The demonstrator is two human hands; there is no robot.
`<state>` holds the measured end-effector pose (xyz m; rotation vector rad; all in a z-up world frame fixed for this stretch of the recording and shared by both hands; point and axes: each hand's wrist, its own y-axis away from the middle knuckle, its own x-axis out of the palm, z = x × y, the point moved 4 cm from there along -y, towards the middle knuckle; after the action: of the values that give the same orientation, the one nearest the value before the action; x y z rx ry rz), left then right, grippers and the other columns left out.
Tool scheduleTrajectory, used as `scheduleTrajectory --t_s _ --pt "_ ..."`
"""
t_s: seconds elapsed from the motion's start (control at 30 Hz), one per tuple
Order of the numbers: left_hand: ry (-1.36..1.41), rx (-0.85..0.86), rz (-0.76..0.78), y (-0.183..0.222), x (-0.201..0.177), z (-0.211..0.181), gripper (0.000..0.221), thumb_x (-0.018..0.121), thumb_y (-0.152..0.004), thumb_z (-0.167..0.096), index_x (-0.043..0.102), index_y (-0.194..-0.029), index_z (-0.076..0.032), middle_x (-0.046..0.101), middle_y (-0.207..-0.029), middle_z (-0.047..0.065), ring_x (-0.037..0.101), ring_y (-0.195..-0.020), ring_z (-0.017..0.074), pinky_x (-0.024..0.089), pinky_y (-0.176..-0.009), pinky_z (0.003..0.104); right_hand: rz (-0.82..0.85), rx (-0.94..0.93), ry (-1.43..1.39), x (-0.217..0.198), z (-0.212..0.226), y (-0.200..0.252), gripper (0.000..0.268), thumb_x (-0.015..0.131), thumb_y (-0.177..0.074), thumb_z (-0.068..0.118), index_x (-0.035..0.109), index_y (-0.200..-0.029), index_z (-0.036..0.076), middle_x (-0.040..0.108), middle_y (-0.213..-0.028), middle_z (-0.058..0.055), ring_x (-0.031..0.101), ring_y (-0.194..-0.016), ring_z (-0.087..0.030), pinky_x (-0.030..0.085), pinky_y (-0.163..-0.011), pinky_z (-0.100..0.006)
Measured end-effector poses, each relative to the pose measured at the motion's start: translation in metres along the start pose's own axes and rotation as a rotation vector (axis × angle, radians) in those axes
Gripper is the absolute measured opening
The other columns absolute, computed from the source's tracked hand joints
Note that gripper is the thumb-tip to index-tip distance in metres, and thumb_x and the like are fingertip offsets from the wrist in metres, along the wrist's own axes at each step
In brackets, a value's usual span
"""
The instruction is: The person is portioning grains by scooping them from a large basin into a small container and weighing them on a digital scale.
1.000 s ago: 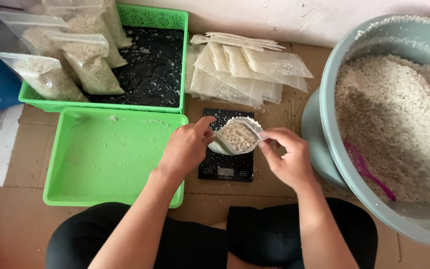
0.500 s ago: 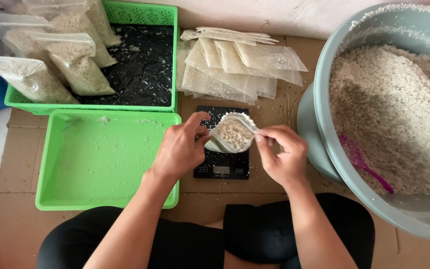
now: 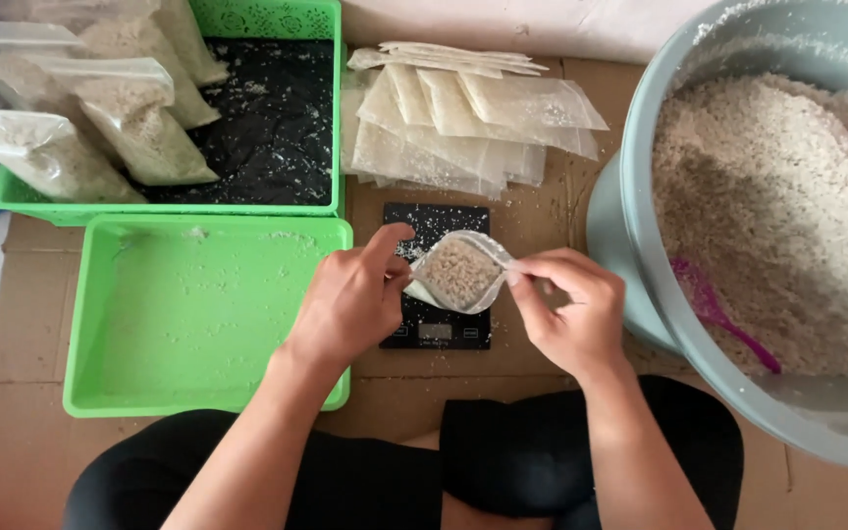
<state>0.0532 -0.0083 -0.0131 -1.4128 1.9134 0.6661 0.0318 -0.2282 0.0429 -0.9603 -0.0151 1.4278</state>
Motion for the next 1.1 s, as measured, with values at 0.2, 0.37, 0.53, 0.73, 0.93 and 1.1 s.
scheduleTrajectory --t_s 0.2,0.37,0.53,0.73,0.93,1.1 --pt "-0.116 0.014 -0.013 -0.012 0.026 0.018 0.036 0.063 -0.086 -0.014 0.054 -0.12 -0.018 0.069 -0.075 0.009 0.069 -0.071 0.0365 0.056 -0.069 0.051 0.007 -0.006 0.042 0.01 -0.009 0.001 0.01 0.073 -0.075 -0.008 0.073 -0.079 0.002 0.069 -0.069 -0.009 0.065 -0.055 -0.02 0.049 -0.047 -0.026" --pt "-0.032 0.036 0.016 -0.005 0.015 0.007 0.039 0.062 -0.086 -0.012 0.053 -0.123 -0.015 0.069 -0.078 0.011 0.069 -0.074 0.0385 0.056 -0.07 0.052 0.008 -0.007 0.045 0.002 -0.006 0.003 0.011 0.072 -0.076 -0.007 0.074 -0.08 0.003 0.07 -0.071 -0.008 0.065 -0.056 -0.019 0.048 -0.046 -0.025" --pt "-0.029 0.03 0.004 -0.014 0.016 0.012 0.043 0.063 -0.087 -0.009 0.051 -0.129 -0.013 0.071 -0.083 0.015 0.07 -0.079 0.0398 0.055 -0.073 0.052 0.011 -0.037 0.082 0.006 -0.008 0.0 0.012 0.071 -0.076 -0.007 0.074 -0.08 0.004 0.069 -0.07 -0.008 0.065 -0.056 -0.022 0.048 -0.047 -0.028" --pt "0.123 0.031 0.08 -0.008 0.007 0.013 0.073 0.064 -0.082 0.004 0.032 -0.147 -0.008 0.072 -0.097 0.02 0.068 -0.094 0.043 0.053 -0.082 0.055 0.014 0.003 0.073 0.007 -0.009 0.005 0.011 0.072 -0.076 -0.007 0.073 -0.081 0.003 0.069 -0.072 -0.009 0.065 -0.056 -0.02 0.046 -0.045 -0.026" --pt "0.093 -0.027 0.108 -0.015 0.024 0.023 0.075 0.071 -0.082 -0.006 0.035 -0.147 -0.015 0.074 -0.098 0.011 0.07 -0.095 0.0344 0.055 -0.085 0.051 0.027 0.027 0.012 0.008 -0.015 0.005 0.01 0.071 -0.08 -0.007 0.074 -0.083 0.003 0.07 -0.074 -0.009 0.064 -0.055 -0.018 0.046 -0.045 -0.024" --pt "0.063 0.007 0.092 -0.017 0.026 0.022 0.069 0.072 -0.084 -0.014 0.038 -0.144 -0.019 0.075 -0.092 0.005 0.071 -0.089 0.0314 0.056 -0.082 0.049 0.069 0.023 -0.038 0.007 -0.019 0.006 0.01 0.072 -0.081 -0.004 0.075 -0.088 0.004 0.071 -0.076 -0.008 0.065 -0.058 -0.018 0.046 -0.045 -0.024"
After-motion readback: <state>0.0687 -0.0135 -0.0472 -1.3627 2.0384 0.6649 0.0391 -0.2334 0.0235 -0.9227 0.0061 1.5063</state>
